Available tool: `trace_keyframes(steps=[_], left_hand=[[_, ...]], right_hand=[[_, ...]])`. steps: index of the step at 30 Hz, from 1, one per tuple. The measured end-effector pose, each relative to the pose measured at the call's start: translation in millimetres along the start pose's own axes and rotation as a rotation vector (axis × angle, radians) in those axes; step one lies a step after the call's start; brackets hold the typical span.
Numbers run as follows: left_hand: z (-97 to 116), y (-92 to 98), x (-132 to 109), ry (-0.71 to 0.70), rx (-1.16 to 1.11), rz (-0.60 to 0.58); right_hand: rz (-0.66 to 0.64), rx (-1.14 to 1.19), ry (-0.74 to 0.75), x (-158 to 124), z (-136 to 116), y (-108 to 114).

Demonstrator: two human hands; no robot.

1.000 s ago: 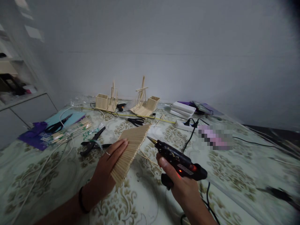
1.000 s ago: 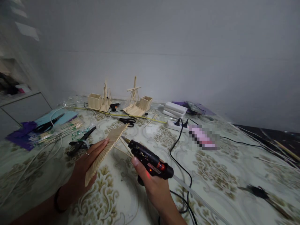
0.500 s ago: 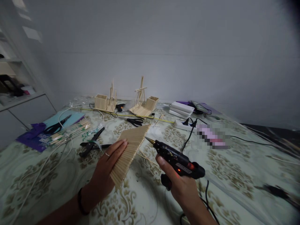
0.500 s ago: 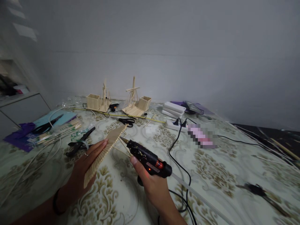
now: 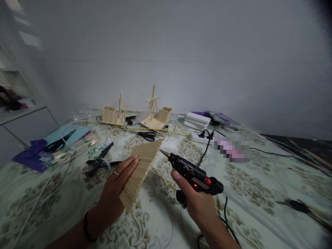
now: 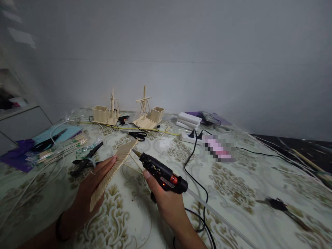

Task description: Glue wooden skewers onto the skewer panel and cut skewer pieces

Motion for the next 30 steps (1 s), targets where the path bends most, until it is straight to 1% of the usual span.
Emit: trace_keyframes(steps=[9,12,15,20,23,30], left_hand=[[-1,-0.7,2,-0.005,-0.034,0.015],[0,0.3,1,-0.006,-0.049,0.0],[-2,-1.3,1,0.005,-0.054,-0.007],[-6,-3.6,-1,0.019,-0.098,0.084],[-7,-7.6,-2,0.025,-0.107,0.079],[-10,-8.3,-2,0.043,-0.128,0.065]], right_hand=[[0.014,0.001,0.007,3,-2,2],[0.023,0.044,-0.017,0,-1,2],[0.015,0.086,-0.01,-2,-2,1],[0.019,0.083,-0.038,-3,-2,1],[0.046,0.052,-0.05,-3,-6,2],[0.103,0.047,-0.068,-4,-13,6]])
Point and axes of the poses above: each hand's wrist, its own x-axis towards the middle knuckle, its own y-axis out of the back of the hand, z = x × y, the point moved 9 cm from there along x, towards the middle knuckle, and after that the axes turned 10 degrees about y, right-handed, at the moved point
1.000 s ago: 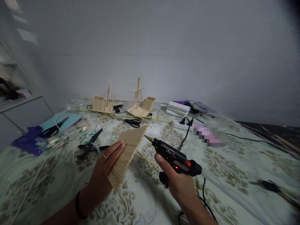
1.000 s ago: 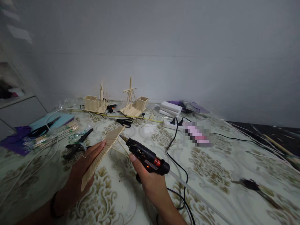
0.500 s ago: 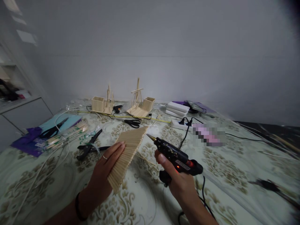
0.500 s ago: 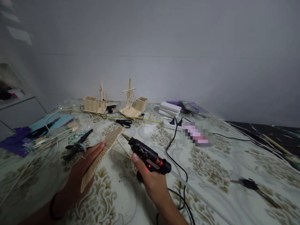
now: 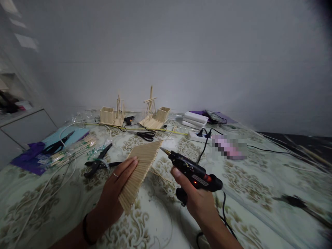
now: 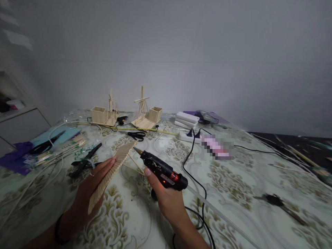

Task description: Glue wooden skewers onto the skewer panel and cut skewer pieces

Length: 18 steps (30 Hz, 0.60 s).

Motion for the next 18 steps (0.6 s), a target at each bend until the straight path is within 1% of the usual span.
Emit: trace_keyframes(steps=[6,10,13,18], left_hand=[[-0.7,-2.7,-1.2,-0.011,-0.009,-0.006],[-2.7,-4.0,-2.6,0.005,-0.017,-0.024],[-3.5,-4.6,-3.0,0.023,-0.015,-0.038],[-2.3,-4.8,-2.5,0.016,-0.021,-0.042]], right_hand=[[-0.023,-0.03,0.073,7.0,-1.3,0.7],[-0.006,-0.056,0.051,8.7,-0.1,4.6],[-0.027,-0.068,0.029,8.8,1.1,4.4],[-0.02,-0.088,0.041,10.6,-0.7,6.1]])
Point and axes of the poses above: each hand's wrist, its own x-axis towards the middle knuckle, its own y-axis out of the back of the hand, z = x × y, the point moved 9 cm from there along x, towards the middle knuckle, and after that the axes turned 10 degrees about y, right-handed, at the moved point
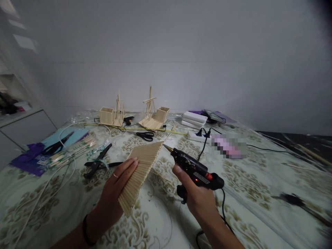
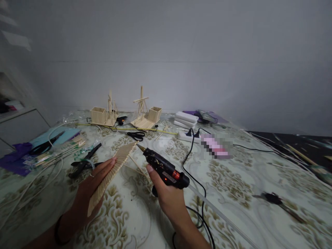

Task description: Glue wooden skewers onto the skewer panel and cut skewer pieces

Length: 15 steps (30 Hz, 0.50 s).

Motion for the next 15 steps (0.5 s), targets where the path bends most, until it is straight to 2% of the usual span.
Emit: trace_keyframes(steps=[15], left_hand=[[5,2.1,-1,-0.03,0.031,0.025]], right_hand=[[0.041,0.063,-0.074,0,20,4]])
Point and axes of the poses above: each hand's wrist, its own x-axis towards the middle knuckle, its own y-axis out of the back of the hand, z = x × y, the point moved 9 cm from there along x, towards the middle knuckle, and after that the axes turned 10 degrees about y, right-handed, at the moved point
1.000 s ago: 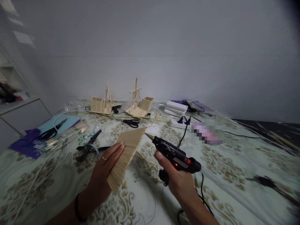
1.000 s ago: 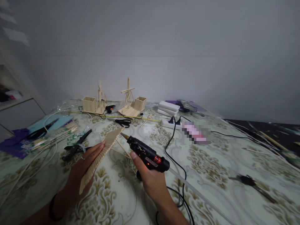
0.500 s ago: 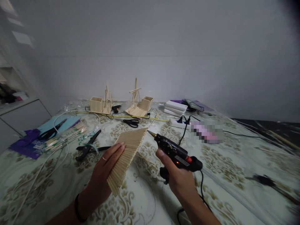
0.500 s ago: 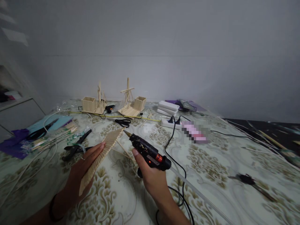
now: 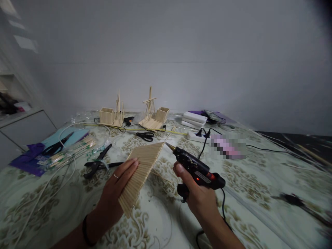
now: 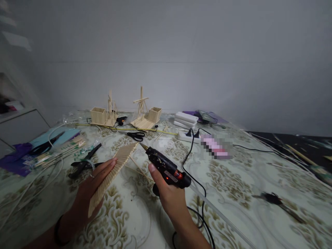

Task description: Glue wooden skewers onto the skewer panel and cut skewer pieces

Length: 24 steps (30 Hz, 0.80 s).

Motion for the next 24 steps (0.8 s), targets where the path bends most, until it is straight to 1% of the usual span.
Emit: trace_keyframes(steps=[4,11,17,21,24], left_hand=[[1,0.0,0,-0.01,-0.003,-0.002],[-5,-2.8,0,0.031,-0.016,-0.032],[-4,-0.3,1,0.013,-0.039,-0.019],[-5,-0.9,0,0.023,-0.027,-0.018],[-3,0.3,0,0.013,-0.019,-0.009]], right_hand=[[-0.012,-0.01,0.043,2,-8,-1],[-0.009,-0.073,0.04,2,-11,2],[-0.026,-0.071,0.063,1,-16,-1],[-0.031,-0.051,0.049,0,-14,-2],[-0.032,-0.07,0.014,-1,-7,-2]])
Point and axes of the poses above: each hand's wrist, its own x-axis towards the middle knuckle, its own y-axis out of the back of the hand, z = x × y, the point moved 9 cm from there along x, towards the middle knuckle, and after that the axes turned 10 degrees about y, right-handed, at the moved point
